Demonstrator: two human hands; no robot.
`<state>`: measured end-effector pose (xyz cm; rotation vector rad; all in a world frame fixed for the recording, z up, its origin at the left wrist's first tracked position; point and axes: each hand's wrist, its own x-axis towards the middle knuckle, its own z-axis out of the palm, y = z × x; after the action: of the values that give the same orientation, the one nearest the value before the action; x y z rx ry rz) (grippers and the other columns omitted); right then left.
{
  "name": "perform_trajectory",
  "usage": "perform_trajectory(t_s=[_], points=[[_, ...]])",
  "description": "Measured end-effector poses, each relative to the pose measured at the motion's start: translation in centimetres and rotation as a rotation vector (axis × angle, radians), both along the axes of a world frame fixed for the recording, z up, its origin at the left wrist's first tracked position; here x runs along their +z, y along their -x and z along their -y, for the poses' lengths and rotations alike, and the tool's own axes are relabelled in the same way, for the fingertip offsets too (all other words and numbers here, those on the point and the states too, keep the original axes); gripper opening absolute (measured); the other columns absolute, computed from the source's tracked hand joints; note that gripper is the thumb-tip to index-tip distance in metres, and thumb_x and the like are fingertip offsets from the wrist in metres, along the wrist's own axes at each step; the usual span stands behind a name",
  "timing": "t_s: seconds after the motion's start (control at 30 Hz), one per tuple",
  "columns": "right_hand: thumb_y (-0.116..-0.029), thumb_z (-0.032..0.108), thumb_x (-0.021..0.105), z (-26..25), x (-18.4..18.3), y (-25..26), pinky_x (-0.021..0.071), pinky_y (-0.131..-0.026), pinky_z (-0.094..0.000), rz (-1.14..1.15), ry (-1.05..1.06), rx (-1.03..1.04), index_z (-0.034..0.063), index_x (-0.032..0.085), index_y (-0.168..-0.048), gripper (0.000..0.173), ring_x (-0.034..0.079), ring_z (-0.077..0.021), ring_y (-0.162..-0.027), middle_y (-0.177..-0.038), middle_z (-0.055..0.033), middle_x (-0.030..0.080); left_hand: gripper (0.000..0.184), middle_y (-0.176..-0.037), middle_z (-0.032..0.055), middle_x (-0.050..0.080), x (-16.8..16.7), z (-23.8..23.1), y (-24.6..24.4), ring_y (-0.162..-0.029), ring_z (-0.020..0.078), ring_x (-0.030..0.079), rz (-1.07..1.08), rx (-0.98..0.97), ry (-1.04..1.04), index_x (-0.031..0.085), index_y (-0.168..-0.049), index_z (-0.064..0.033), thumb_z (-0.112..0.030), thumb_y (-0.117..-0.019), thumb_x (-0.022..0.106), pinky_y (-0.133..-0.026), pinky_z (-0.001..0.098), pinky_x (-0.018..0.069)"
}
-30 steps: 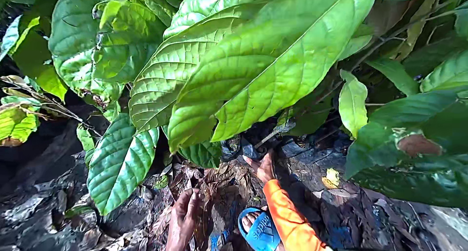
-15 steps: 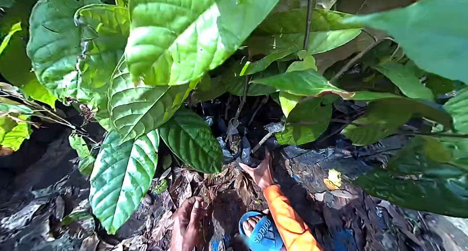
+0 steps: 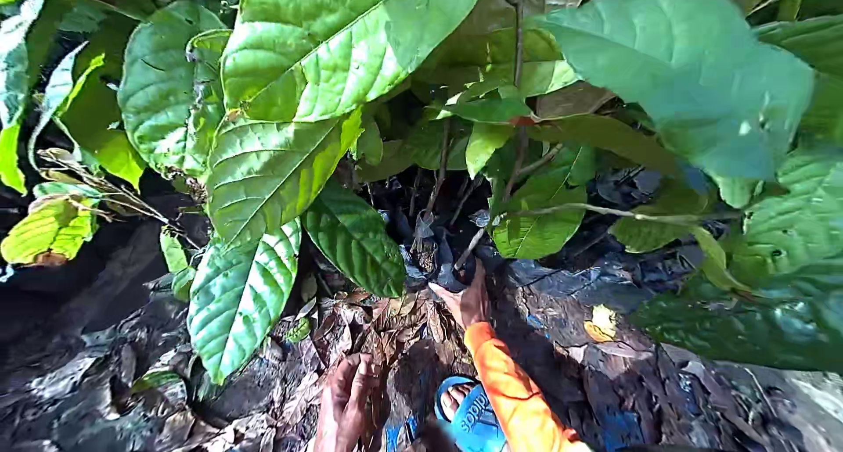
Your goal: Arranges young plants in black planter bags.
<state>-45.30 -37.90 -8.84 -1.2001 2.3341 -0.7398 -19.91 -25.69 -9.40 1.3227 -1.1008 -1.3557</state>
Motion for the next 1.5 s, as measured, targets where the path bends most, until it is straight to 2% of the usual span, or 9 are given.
perform_trajectory(t_s=[0.07, 0.23, 0.5, 0.63, 0.77, 1.03, 1.1, 1.27, 1.5], points=[[-0.0587, 0.053, 0.096, 0.0, 0.1, 0.5, 0.0426, -0.113, -0.0540, -0.045, 0.012, 0.036, 0.0028, 0.020, -0.162, 0.138, 0.050, -0.0396, -0.138, -0.154, -0.0248, 0.046, 0.025, -0.094, 0.0076, 0.075, 0.1, -0.1, -0.2, -0.083, 0.0160, 0.075, -0.009, 0.002, -0.006, 0.064, -0.114, 0.0024, -0.011, -0.1042, 0.045, -0.078, 0.0330, 0.0635], [-0.0690, 0.023, 0.095, -0.2, 0.5, 0.2, 0.0346, -0.121, -0.0480, 0.126, 0.139, 0.031, -0.0038, 0.024, -0.159, 0.118, 0.043, -0.0382, -0.145, -0.155, -0.0280, 0.042, 0.025, -0.095, 0.0067, 0.074, 0.0, -0.6, -0.1, -0.083, 0.0148, 0.074, 0.004, 0.017, -0.026, 0.064, -0.114, 0.0013, -0.011, -0.1038, 0.045, -0.078, 0.0319, 0.0632], [-0.0680, 0.037, 0.093, -2.8, 4.9, 0.9, 0.0414, -0.113, -0.0556, -0.105, 0.293, -0.098, -0.0026, 0.031, -0.157, 0.116, 0.048, -0.0438, -0.138, -0.150, -0.0310, 0.046, 0.025, -0.093, 0.0056, 0.074, 0.1, -1.0, 0.8, -0.081, 0.0142, 0.073, -0.005, -0.017, -0.061, 0.064, -0.114, 0.0020, -0.011, -0.1037, 0.044, -0.077, 0.0319, 0.0626], [-0.0767, 0.050, 0.087, -0.8, 2.6, -1.6, 0.0451, -0.107, -0.0619, -0.105, 0.054, -0.043, 0.0013, 0.020, -0.162, 0.119, 0.048, -0.0494, -0.136, -0.153, -0.0335, 0.041, 0.026, -0.096, 0.0074, 0.075, 0.3, -0.8, 0.5, -0.083, 0.0164, 0.075, -0.017, -0.020, -0.076, 0.063, -0.115, 0.0024, -0.010, -0.1047, 0.043, -0.077, 0.0334, 0.0639], [-0.0816, 0.055, 0.082, 0.6, 0.7, -1.4, 0.0459, -0.109, -0.0573, -0.104, -0.182, 0.060, 0.0011, 0.007, -0.164, 0.123, 0.045, -0.0484, -0.140, -0.158, -0.0335, 0.033, 0.026, -0.095, 0.0070, 0.075, 0.0, -0.6, 0.3, -0.081, 0.0154, 0.074, -0.002, -0.008, -0.072, 0.064, -0.114, 0.0023, -0.011, -0.1045, 0.043, -0.076, 0.0326, 0.0635], [-0.0721, 0.048, 0.091, -0.4, 1.9, 1.2, 0.0342, -0.122, -0.0467, 0.038, -0.132, 0.187, 0.0010, 0.003, -0.164, 0.136, 0.034, -0.0403, -0.150, -0.164, -0.0306, 0.024, 0.025, -0.094, 0.0051, 0.075, 0.3, -0.3, 1.2, -0.081, 0.0137, 0.073, -0.017, -0.022, -0.097, 0.064, -0.114, 0.0005, -0.013, -0.1048, 0.045, -0.076, 0.0306, 0.0627], [-0.0771, 0.048, 0.087, -1.1, 2.5, 2.1, 0.0273, -0.125, -0.0436, 0.056, -0.026, 0.266, -0.0023, 0.010, -0.162, 0.125, 0.031, -0.0366, -0.153, -0.164, -0.0281, 0.026, 0.026, -0.096, 0.0063, 0.075, 0.2, -0.4, 0.9, -0.082, 0.0146, 0.074, -0.020, -0.018, -0.093, 0.064, -0.115, 0.0012, -0.012, -0.1045, 0.044, -0.076, 0.0315, 0.0630], [-0.0895, 0.028, 0.078, -0.9, 4.8, 3.3, 0.0364, -0.119, -0.0452, 0.036, 0.089, 0.309, -0.0051, 0.052, -0.144, 0.069, 0.047, -0.0371, -0.141, -0.147, -0.0280, 0.051, 0.025, -0.094, 0.0050, 0.075, 0.0, -0.6, 0.7, -0.082, 0.0130, 0.074, -0.028, 0.007, -0.055, 0.063, -0.115, 0.0017, -0.011, -0.1034, 0.045, -0.076, 0.0304, 0.0628], [-0.0979, 0.012, 0.061, 0.5, 5.6, 4.3, 0.0352, -0.121, -0.0420, -0.121, -0.200, 0.445, 0.0033, 0.063, -0.138, 0.041, 0.047, -0.0321, -0.142, -0.148, -0.0219, 0.054, 0.024, -0.096, 0.0047, 0.074, 0.1, -0.7, 0.9, -0.082, 0.0110, 0.073, -0.023, -0.013, -0.070, 0.061, -0.117, 0.0034, -0.009, -0.1046, 0.044, -0.076, 0.0298, 0.0621]])
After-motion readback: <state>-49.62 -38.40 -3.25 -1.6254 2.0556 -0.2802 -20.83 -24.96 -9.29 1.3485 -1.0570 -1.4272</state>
